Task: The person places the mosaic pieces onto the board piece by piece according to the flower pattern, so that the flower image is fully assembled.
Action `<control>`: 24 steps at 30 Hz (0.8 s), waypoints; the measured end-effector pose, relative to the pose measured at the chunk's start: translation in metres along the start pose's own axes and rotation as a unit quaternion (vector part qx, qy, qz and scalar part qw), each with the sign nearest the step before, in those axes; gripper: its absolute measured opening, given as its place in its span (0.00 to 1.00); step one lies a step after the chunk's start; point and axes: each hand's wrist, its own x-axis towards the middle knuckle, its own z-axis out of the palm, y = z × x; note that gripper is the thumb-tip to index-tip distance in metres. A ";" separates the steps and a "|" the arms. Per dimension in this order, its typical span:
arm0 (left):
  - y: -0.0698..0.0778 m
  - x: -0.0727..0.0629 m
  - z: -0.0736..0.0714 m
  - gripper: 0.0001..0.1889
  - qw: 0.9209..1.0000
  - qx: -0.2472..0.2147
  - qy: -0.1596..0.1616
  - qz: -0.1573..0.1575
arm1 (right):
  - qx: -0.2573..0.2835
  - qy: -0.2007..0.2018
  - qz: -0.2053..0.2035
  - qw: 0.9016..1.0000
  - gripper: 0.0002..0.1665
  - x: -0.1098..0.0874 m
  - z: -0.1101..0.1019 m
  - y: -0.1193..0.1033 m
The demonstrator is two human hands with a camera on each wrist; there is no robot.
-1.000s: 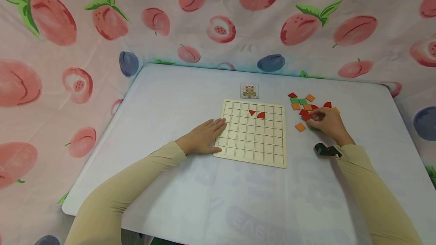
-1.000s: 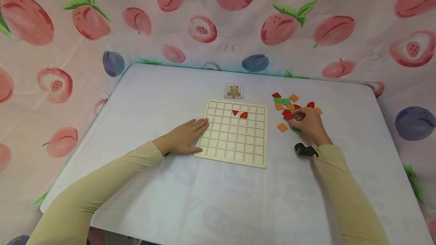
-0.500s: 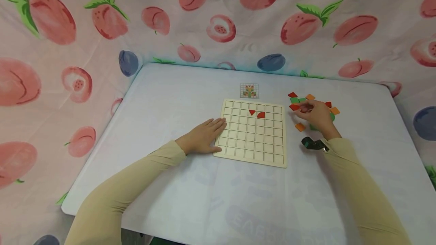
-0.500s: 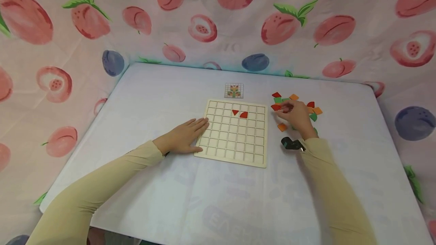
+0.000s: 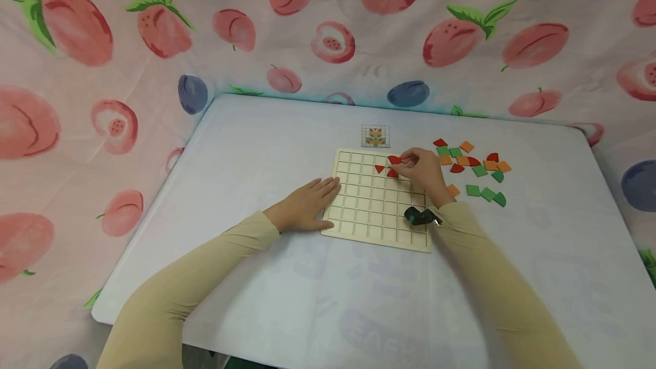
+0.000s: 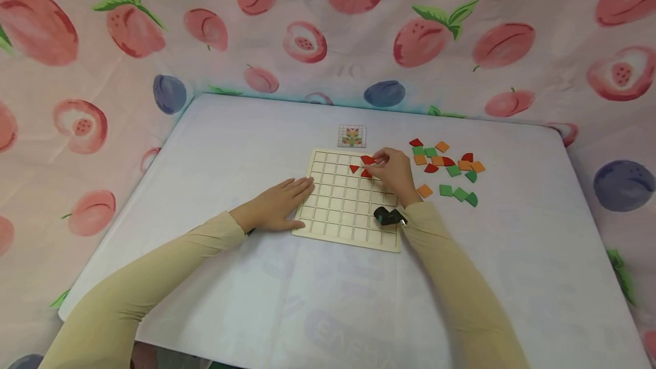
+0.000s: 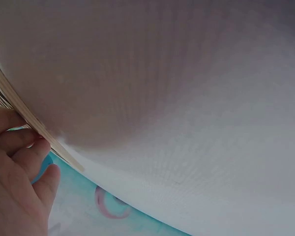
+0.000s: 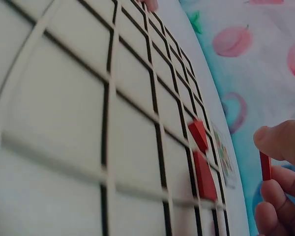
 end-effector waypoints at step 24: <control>0.001 -0.001 -0.002 0.46 1.000 -0.005 0.002 -0.002 | -0.077 -0.019 -0.028 0.996 0.12 0.007 0.056 -0.028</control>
